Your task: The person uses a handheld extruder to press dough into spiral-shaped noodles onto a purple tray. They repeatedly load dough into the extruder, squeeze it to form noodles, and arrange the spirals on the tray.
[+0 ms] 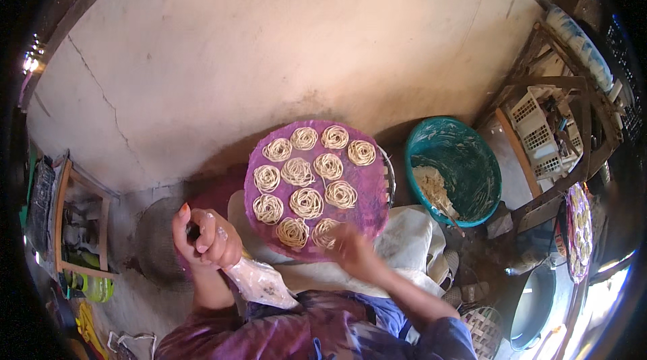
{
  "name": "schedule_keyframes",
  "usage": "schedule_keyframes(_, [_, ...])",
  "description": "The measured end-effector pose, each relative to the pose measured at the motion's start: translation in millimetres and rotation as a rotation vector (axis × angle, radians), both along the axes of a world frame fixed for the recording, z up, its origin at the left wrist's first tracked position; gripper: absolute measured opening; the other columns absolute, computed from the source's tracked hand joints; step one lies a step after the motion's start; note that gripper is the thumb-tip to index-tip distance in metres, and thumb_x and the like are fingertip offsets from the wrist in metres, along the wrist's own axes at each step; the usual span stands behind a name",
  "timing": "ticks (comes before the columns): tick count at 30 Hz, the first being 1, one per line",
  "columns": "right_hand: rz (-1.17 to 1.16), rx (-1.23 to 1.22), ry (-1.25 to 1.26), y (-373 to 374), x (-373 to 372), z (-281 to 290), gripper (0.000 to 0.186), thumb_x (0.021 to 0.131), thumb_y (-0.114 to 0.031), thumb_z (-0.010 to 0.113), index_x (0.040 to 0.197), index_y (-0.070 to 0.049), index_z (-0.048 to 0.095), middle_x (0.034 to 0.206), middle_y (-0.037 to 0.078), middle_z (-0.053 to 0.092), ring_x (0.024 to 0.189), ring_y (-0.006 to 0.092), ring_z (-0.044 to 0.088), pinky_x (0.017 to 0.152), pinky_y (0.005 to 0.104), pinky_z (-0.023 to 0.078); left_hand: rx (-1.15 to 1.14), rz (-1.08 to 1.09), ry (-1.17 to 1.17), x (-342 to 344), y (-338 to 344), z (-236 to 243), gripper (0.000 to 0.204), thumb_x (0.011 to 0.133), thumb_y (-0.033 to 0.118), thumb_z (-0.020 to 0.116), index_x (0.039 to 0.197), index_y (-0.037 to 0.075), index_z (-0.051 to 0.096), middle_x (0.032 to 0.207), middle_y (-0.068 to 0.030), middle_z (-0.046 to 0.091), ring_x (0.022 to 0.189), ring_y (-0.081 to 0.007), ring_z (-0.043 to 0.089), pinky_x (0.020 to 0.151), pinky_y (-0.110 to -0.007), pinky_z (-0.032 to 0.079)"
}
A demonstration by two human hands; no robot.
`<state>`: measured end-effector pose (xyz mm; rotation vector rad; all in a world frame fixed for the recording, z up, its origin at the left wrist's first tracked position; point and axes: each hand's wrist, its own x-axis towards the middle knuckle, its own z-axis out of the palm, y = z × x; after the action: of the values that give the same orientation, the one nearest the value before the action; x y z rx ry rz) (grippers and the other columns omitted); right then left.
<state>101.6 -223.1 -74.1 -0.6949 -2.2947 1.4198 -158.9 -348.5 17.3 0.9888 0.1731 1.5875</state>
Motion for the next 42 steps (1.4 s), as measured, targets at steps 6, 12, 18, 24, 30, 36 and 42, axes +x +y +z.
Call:
schedule_keyframes(6, [-0.181, 0.718, -0.177, 89.8, -83.0, -10.4, 0.035, 0.079, 0.000, 0.058, 0.105, -0.015, 0.075, 0.109, 0.014, 0.056, 0.102, 0.0338, 0.054, 0.091, 0.0449, 0.044, -0.045, -0.003, -0.049, -9.0, -3.8, -11.4, 0.055, 0.103, 0.042, 0.018, 0.065, 0.011, 0.043, 0.044, -0.0028, 0.043, 0.032, -0.0160, 0.036, 0.036, -0.033, 0.035])
schedule_keyframes(12, [-0.170, 0.787, -0.310, 105.2, -103.7, -38.4, 0.033, 0.079, -0.005, 0.061, 0.106, -0.018, 0.074, 0.112, 0.012, 0.056, 0.103, 0.0331, 0.053, 0.092, 0.0448, 0.042, -0.111, -0.025, -0.106, -14.6, -0.8, -9.8, 0.058, 0.102, 0.047, 0.020, 0.066, 0.009, 0.046, 0.043, -0.0051, 0.043, 0.036, -0.0167, 0.035, 0.042, -0.033, 0.037])
schedule_keyframes(18, [-0.231, 0.543, -0.073, 118.2, -113.9, -35.3, 0.019, 0.083, -0.010, 0.066, 0.099, -0.015, 0.074, 0.105, 0.014, 0.058, 0.100, 0.0362, 0.057, 0.091, 0.0469, 0.044, 0.084, 0.027, -0.079, -43.0, -4.7, 24.1, 0.060, 0.104, 0.042, 0.013, 0.060, 0.012, 0.039, 0.041, -0.0030, 0.041, 0.030, -0.0172, 0.034, 0.033, -0.035, 0.038])
schedule_keyframes(24, [-0.138, 0.718, -0.249, 129.8, -124.1, -28.8, 0.019, 0.082, -0.014, 0.068, 0.099, -0.019, 0.074, 0.110, 0.011, 0.059, 0.107, 0.0329, 0.055, 0.095, 0.0479, 0.041, 0.222, 0.096, -0.074, -51.1, -12.4, 54.1, 0.058, 0.105, 0.039, 0.012, 0.061, 0.013, 0.039, 0.041, -0.0028, 0.042, 0.029, -0.0165, 0.037, 0.035, -0.036, 0.043])
schedule_keyframes(30, [-0.120, 0.815, -0.410, 124.4, -133.6, -11.2, 0.020, 0.084, -0.021, 0.070, 0.103, -0.018, 0.074, 0.115, 0.010, 0.059, 0.111, 0.0294, 0.055, 0.098, 0.0477, 0.040, 0.255, 0.122, -0.089, -43.5, -4.8, 68.1, 0.057, 0.105, 0.039, 0.012, 0.064, 0.013, 0.040, 0.042, -0.0023, 0.043, 0.030, -0.0164, 0.039, 0.036, -0.036, 0.044])
schedule_keyframes(36, [0.240, -0.404, -0.147, 117.6, -51.3, 102.2, 0.075, 0.097, -0.065, 0.040, 0.139, -0.003, 0.051, 0.144, 0.023, 0.047, 0.127, 0.0347, 0.051, 0.107, 0.0437, 0.040, 0.273, 0.141, -0.216, -53.9, 91.6, 74.5, 0.050, 0.104, 0.045, 0.022, 0.068, 0.019, 0.046, 0.043, 0.0061, 0.037, 0.034, -0.0119, 0.037, 0.043, -0.033, 0.043])
schedule_keyframes(42, [-0.107, -0.458, -0.337, 133.5, 31.1, 142.0, 0.082, 0.093, -0.077, 0.024, 0.091, -0.005, 0.062, 0.062, 0.001, 0.052, 0.050, 0.0117, 0.049, 0.044, 0.0288, 0.039, -0.075, 0.061, -0.526, -8.2, 265.5, 18.8, 0.060, 0.096, 0.069, 0.029, 0.068, 0.017, 0.043, 0.053, 0.0039, 0.033, 0.051, -0.0143, 0.036, 0.058, -0.033, 0.037])
